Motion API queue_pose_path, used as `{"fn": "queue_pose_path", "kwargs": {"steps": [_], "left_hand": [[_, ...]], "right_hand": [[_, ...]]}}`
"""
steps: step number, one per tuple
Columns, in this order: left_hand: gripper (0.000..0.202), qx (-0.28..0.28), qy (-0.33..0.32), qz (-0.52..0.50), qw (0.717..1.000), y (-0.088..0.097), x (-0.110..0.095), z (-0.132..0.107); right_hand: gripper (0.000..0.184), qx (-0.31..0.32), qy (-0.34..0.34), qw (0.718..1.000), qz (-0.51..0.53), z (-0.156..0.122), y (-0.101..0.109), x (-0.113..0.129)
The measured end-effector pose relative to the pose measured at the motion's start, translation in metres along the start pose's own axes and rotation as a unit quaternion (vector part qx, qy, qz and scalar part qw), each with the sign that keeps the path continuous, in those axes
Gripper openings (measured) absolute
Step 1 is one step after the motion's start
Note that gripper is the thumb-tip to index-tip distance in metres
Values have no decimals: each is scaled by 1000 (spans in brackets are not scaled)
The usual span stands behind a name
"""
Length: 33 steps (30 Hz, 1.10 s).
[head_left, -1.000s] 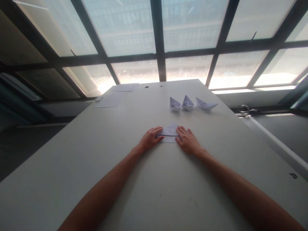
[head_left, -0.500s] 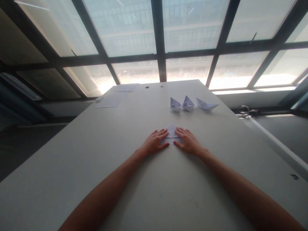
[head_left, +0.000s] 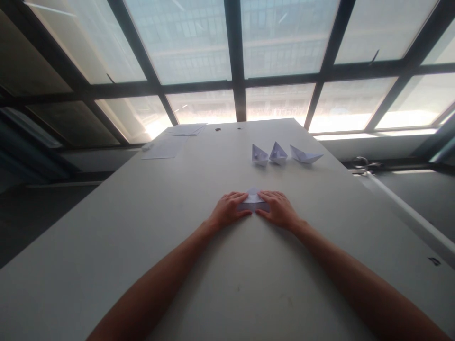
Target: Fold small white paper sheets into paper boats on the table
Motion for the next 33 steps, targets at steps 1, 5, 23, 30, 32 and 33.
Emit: {"fn": "queue_pose_path", "kwargs": {"steps": [1, 5, 23, 30, 32, 33], "left_hand": [[52, -2, 7, 0, 1000, 1, 1, 0], [30, -15, 47, 6, 999, 0, 12, -2], [51, -71, 67, 62, 993, 12, 13, -5], [54, 1, 59, 136, 989, -10, -6, -9], [62, 33, 7, 106, 994, -17, -20, -8], [64, 51, -12, 89, 995, -22, -25, -8]], "right_hand": [[52, -4, 4, 1000, -2, 0, 1, 1], [35, -11, 14, 1000, -14, 1, 1, 4], [57, -41, -12, 998, -53, 1, 3, -6], [60, 45, -51, 994, -83, -2, -20, -22], [59, 46, -39, 995, -85, -3, -22, -15], [59, 46, -33, 995, -84, -4, -24, -11]]}}
Point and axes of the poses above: each hand's wrist, its own z-axis towards the middle knuckle, its own y-axis out of the back of the hand, x = y × z, the point moved 8 cm from there along z, towards the middle knuckle, and after that the axes turned 14 degrees about z, right-handed, at the moved point
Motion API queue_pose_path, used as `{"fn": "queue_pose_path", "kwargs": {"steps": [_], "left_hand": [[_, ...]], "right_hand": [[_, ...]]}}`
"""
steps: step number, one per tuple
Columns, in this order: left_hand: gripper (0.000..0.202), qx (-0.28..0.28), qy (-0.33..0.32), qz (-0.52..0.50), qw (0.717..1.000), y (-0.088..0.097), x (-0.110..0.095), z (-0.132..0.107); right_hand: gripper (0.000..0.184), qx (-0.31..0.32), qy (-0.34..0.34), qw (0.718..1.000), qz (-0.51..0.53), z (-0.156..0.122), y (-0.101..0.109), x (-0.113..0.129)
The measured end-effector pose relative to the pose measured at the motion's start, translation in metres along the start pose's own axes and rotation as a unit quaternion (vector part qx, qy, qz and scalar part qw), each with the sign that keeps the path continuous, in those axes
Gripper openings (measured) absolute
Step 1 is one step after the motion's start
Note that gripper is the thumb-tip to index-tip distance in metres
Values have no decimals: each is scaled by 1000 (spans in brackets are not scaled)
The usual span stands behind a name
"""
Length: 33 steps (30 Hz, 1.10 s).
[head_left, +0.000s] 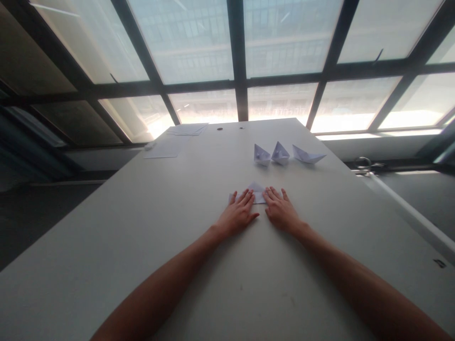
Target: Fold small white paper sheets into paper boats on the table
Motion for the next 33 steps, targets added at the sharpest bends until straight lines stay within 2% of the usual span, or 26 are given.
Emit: {"fn": "queue_pose_path", "kwargs": {"steps": [3, 7, 12, 18, 21, 25, 29, 33], "left_hand": [[67, 29, -27, -36, 999, -7, -5, 2], [69, 31, -18, -48, 998, -12, -1, 2], [72, 42, 17, -31, 999, -16, 4, 0], [81, 55, 129, -8, 990, -22, 23, -6], [68, 34, 172, -16, 984, -21, 34, -8], [46, -11, 190, -59, 980, -13, 47, -5], [40, -67, 188, -88, 976, 1, 54, -1], [41, -100, 165, -132, 972, 7, 53, 0]], "right_hand": [[61, 14, 31, 999, 20, -1, -5, 13], [61, 47, 57, 996, 44, -2, -13, 20], [65, 27, -21, 999, 28, 0, -15, 1], [64, -34, -118, 992, 27, 1, -9, -28], [61, -53, -117, 991, 49, 2, -3, -32], [51, -73, -98, 989, 85, 3, 3, -32], [49, -93, -90, 985, 116, 3, 5, -33], [45, -137, -76, 977, 147, 2, 13, -32]]}}
Point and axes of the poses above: each hand's wrist, its own z-axis towards the middle knuckle, its own y-axis out of the back of the hand, x = y × z, the point moved 8 cm from there along z, towards the middle knuckle, and after that the axes turned 14 degrees about z, right-handed, at the moved point
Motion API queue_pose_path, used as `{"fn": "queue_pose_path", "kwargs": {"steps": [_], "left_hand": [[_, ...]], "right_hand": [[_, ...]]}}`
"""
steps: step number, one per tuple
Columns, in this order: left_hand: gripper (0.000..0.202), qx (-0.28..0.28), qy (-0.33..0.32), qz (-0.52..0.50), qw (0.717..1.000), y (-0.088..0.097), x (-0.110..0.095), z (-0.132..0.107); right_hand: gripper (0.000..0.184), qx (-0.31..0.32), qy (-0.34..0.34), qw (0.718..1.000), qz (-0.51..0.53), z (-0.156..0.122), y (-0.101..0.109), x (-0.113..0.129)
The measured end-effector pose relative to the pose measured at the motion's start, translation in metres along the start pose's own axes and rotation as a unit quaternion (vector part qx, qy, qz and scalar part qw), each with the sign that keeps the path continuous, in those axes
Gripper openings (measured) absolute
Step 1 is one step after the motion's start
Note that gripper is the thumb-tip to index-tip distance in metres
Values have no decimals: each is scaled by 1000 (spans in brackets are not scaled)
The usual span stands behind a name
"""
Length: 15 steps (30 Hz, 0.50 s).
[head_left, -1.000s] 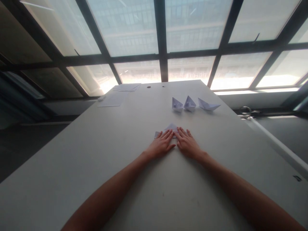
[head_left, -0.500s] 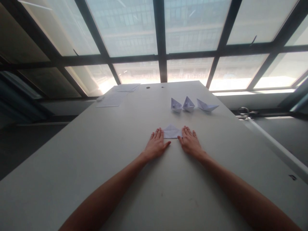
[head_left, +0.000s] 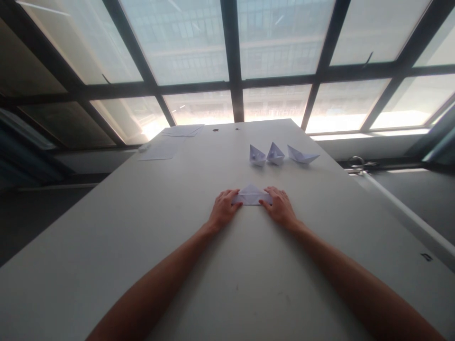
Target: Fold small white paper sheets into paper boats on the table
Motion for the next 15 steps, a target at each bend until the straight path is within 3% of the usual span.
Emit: {"fn": "queue_pose_path", "kwargs": {"steps": [6, 15], "left_hand": [[46, -9, -34, -50, 998, 0, -3, 1], [41, 14, 39, 64, 997, -3, 11, 1]], "right_hand": [[40, -35, 27, 999, 29, -1, 11, 8], [44, -13, 39, 998, 46, -2, 9, 9]]}}
Point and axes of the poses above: each hand's wrist, its own z-axis towards the middle knuckle, its own y-axis out of the back of the hand, x = y × z, the point moved 8 cm from there along z, towards the middle knuckle, and after that the axes turned 14 degrees about z, right-handed, at the moved point
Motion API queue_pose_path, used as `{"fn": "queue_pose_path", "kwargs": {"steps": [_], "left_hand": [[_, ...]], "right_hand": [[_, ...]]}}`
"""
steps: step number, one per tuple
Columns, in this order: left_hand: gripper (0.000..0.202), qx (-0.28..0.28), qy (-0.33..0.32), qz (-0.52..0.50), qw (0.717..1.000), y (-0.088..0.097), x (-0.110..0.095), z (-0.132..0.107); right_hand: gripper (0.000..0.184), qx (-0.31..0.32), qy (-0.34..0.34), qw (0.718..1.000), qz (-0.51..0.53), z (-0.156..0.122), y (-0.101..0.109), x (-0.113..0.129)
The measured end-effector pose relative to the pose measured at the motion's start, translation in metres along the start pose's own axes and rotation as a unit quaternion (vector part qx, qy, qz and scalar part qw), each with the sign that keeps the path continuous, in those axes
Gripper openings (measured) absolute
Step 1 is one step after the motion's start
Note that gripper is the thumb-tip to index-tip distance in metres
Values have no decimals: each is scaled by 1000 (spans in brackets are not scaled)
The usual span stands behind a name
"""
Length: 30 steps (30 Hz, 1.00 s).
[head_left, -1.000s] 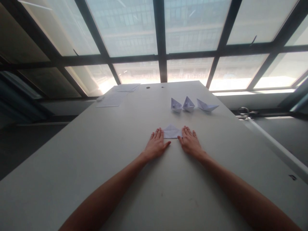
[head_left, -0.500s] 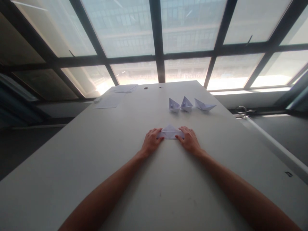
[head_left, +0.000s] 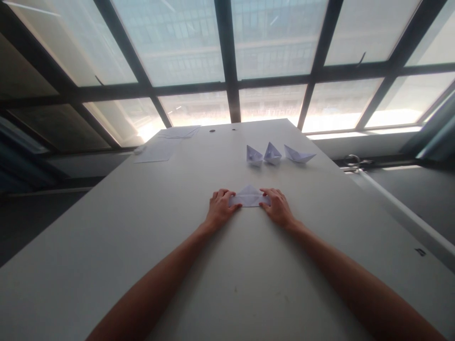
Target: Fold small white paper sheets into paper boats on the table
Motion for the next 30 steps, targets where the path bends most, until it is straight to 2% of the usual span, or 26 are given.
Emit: {"fn": "queue_pose_path", "kwargs": {"steps": [5, 9, 12, 14, 16, 18, 22, 25, 30], "left_hand": [[37, 18, 2, -42, 999, -3, 3, 3], [40, 22, -5, -132, 991, -4, 2, 5], [30, 25, -7, -203, 979, -2, -2, 3], [21, 19, -13, -224, 974, 2, -6, 1], [17, 12, -23, -234, 972, 6, -11, -1], [18, 5, -36, -241, 970, 10, -14, -1], [31, -11, -50, -249, 967, 14, -16, 1], [44, -12, -15, -250, 968, 12, -10, 2], [41, -32, 24, -212, 977, 10, -1, 4]], "right_hand": [[48, -9, -4, 1000, -18, -1, 1, 2], [51, -14, -10, 1000, -9, 0, 2, -1], [43, -38, -16, 998, 46, 0, 7, -3], [30, -55, -21, 994, 95, -1, 10, -5], [15, -66, -20, 990, 124, -1, 12, -5], [9, -76, -9, 989, 129, -1, 15, -4], [11, -115, 1, 988, 105, 0, 24, -8], [11, -123, -9, 988, 97, 2, 26, -16], [13, -116, -22, 989, 90, 3, 24, -22]]}}
Point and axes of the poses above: each hand's wrist, its own z-axis towards the middle knuckle, its own y-axis out of the back of the hand, x = y × z, the point moved 8 cm from there along z, towards the middle knuckle, and after that the axes turned 14 degrees about z, right-handed, at the moved point
